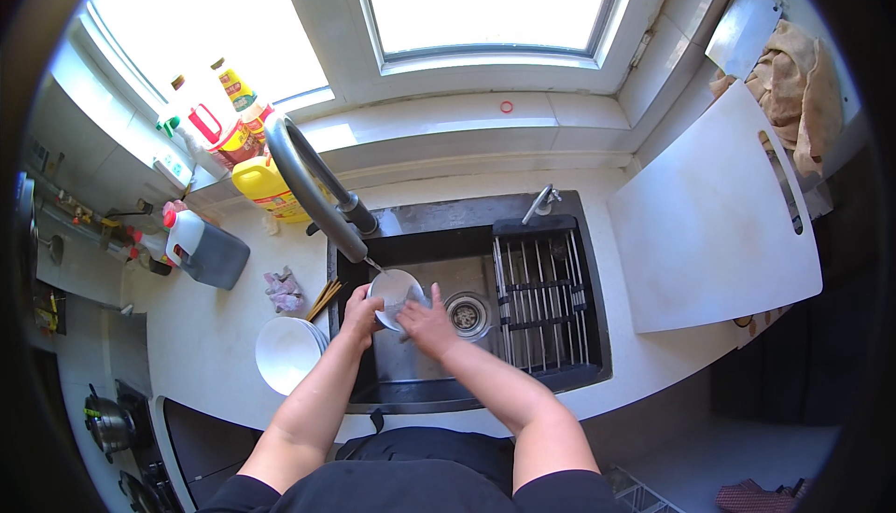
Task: The person washes chopsticks and bowls using a sponge in a kitchen sink.
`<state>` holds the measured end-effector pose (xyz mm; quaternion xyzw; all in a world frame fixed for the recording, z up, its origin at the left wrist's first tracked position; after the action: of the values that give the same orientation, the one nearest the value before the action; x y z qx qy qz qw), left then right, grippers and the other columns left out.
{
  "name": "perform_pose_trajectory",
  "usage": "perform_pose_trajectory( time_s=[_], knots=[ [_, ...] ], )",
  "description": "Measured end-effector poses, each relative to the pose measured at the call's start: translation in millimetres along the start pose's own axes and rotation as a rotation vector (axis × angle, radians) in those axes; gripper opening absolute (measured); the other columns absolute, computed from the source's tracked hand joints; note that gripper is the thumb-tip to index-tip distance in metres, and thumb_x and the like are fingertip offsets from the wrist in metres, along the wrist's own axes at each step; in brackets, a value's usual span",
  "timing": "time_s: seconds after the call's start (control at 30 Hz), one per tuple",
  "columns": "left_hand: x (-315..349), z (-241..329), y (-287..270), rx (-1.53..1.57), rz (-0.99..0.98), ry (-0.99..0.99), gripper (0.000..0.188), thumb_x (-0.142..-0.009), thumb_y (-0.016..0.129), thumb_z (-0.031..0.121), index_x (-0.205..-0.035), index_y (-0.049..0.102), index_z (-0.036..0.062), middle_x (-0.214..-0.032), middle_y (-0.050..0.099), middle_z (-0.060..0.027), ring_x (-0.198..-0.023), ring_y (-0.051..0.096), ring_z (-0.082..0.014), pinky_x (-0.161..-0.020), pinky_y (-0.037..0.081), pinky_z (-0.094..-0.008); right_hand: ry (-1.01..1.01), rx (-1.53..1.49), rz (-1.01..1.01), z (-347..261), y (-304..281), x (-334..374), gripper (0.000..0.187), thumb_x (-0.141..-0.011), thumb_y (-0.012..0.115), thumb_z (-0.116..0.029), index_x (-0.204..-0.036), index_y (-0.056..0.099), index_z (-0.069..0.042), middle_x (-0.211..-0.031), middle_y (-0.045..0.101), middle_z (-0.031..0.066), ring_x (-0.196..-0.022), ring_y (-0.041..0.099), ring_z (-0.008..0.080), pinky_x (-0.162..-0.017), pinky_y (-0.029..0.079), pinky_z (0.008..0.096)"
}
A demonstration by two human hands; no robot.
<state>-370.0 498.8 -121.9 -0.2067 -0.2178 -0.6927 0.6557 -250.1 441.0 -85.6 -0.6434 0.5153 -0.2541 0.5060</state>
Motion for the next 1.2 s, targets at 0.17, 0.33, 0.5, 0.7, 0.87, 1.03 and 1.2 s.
perform_pose_trajectory(
  time_s=[0.17, 0.33, 0.5, 0.7, 0.87, 1.03, 1.2],
  knots=[
    [-6.9, -20.9, -5.7, 0.029, 0.188, 0.033, 0.046, -0.063, 0.06, 0.009, -0.108, 0.053, 0.0002, -0.092, 0.058, -0.0106, -0.082, 0.056, -0.0164, -0.071, 0.046, -0.0265, 0.612, -0.631, -0.008, -7.6, 36.3, -2.4, 0.046, -0.069, 0.055, -0.008, -0.114, 0.058, -0.015, -0.102, 0.065, 0.0097, -0.102, 0.059, 0.025, -0.104, 0.014, 0.0618],
    [6.6, 20.3, 0.9, -0.113, 0.028, -0.036, 0.045, -0.061, 0.062, 0.01, -0.105, 0.058, 0.0035, -0.087, 0.061, -0.0101, -0.072, 0.06, -0.0173, -0.058, 0.049, -0.0282, 0.025, -0.048, 0.07, 4.7, 23.0, 19.5, 0.043, -0.076, 0.057, -0.018, -0.119, 0.056, -0.015, -0.125, 0.053, 0.0031, -0.123, 0.043, 0.0162, -0.101, 0.012, 0.0669],
    [-3.1, 18.4, 3.1, -0.323, 0.053, 0.071, 0.049, -0.061, 0.063, 0.01, -0.109, 0.055, 0.0009, -0.096, 0.061, -0.0109, -0.087, 0.059, -0.0187, -0.076, 0.047, -0.028, -0.079, 0.234, 0.0, 9.4, 10.4, 15.6, 0.046, -0.078, 0.059, -0.03, -0.12, 0.054, -0.012, -0.126, 0.053, 0.0036, -0.123, 0.043, 0.0175, -0.101, 0.012, 0.0671],
    [-2.4, 7.9, 5.1, 0.036, 0.081, 0.186, 0.046, -0.064, 0.058, 0.005, -0.11, 0.052, 0.0024, -0.093, 0.058, -0.0101, -0.086, 0.057, -0.0176, -0.078, 0.046, -0.027, 0.285, -0.491, -0.054, -8.9, 11.8, -1.0, 0.058, -0.075, 0.065, -0.034, -0.127, 0.047, -0.016, -0.128, 0.051, 0.0054, -0.123, 0.043, 0.0209, -0.101, 0.013, 0.0657],
    [9.6, 9.8, 0.5, -0.139, -0.188, -0.268, 0.05, -0.061, 0.057, 0.008, -0.111, 0.05, 0.0062, -0.09, 0.056, -0.0104, -0.079, 0.059, -0.0221, -0.066, 0.053, -0.0398, -0.19, 0.198, 0.178, -1.6, -20.6, 7.8, 0.027, -0.078, 0.054, -0.014, -0.104, 0.062, -0.015, -0.112, 0.061, 0.0016, -0.113, 0.052, 0.0119, -0.105, 0.014, 0.0604],
    [3.8, -15.2, 0.5, 0.09, -0.068, -0.163, 0.056, -0.063, 0.056, 0.007, -0.117, 0.041, 0.0075, -0.091, 0.052, -0.0089, -0.075, 0.056, -0.0197, -0.068, 0.05, -0.0352, 0.107, -0.2, 0.013, -14.8, -11.7, -2.4, 0.019, -0.074, 0.058, -0.012, -0.092, 0.064, -0.014, -0.086, 0.067, 0.0053, -0.085, 0.064, 0.021, -0.103, 0.026, 0.0546],
    [10.1, -7.2, 10.6, 0.319, -0.036, -0.047, 0.053, -0.064, 0.048, -0.001, -0.116, 0.044, 0.0038, -0.09, 0.053, -0.007, -0.073, 0.056, -0.0166, -0.06, 0.049, -0.0284, 0.054, -0.241, 0.077, -14.2, -16.7, -1.1, 0.022, -0.074, 0.057, -0.01, -0.095, 0.065, -0.013, -0.094, 0.066, 0.0054, -0.092, 0.062, 0.0187, -0.102, 0.028, 0.0532]
  ],
)
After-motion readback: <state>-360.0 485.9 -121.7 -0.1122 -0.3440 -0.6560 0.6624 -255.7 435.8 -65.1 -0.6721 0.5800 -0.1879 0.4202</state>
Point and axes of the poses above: each hand's wrist, its own x-axis away from the middle knuckle, its own y-axis out of the palm, z = x × y, the point moved 8 cm from there along -x, towards the middle knuckle
